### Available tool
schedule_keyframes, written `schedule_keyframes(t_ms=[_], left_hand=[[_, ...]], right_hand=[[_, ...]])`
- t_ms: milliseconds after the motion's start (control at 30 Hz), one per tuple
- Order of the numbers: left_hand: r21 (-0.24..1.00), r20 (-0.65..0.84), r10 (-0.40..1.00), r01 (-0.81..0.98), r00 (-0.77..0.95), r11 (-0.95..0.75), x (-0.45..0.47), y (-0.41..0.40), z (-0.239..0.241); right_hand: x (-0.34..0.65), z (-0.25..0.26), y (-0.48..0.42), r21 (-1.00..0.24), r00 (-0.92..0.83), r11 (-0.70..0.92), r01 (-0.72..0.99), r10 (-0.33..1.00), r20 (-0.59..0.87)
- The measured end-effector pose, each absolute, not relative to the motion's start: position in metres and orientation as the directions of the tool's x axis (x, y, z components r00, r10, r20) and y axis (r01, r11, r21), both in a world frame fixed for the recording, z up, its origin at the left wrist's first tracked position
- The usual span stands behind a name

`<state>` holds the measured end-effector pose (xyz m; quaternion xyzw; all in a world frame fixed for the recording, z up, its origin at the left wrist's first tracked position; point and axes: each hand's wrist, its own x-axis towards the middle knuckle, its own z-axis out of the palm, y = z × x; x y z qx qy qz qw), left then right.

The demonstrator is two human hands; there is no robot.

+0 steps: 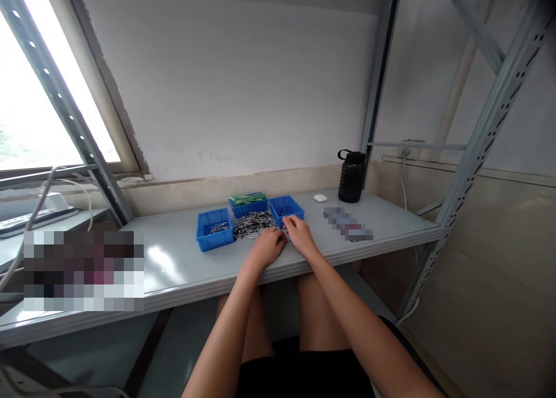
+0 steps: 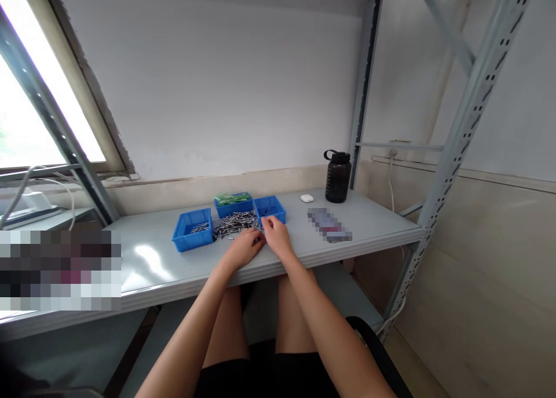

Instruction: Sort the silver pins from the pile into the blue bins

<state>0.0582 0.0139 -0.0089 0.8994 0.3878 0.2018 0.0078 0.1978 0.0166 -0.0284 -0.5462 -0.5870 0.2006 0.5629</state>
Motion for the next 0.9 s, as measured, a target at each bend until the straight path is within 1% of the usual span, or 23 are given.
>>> schedule_keyframes(t_ms=[100, 333, 567, 767, 900], left_hand=[[0.203, 0.380, 0.728, 0.717, 0.570, -0.667, 0.059, 0.015, -0.011], [0.307, 0.457, 0.799, 0.774, 0.391, -0.554, 0.058, 0.013, -0.008], [0.387, 0.513, 0.822, 0.788, 0.247, -0.478, 0.057, 0.010, -0.004], [0.434, 0.539, 0.819, 0.769, 0.196, -0.469, 0.056, 0.008, -0.003], [0.439, 0.559, 0.795, 0.729, 0.237, -0.526, 0.057, 0.007, -0.002]], right_hand=[[0.197, -0.028, 0.015, -0.841, 0.220, 0.326, 0.432, 0.866, 0.449], [0.197, -0.025, 0.014, -0.802, 0.174, 0.340, 0.490, 0.864, 0.473], [0.195, -0.021, 0.008, -0.754, 0.052, 0.367, 0.544, 0.883, 0.467], [0.192, -0.020, 0.003, -0.696, -0.098, 0.439, 0.567, 0.876, 0.473], [0.191, -0.020, 0.004, -0.665, -0.144, 0.462, 0.587, 0.868, 0.476]])
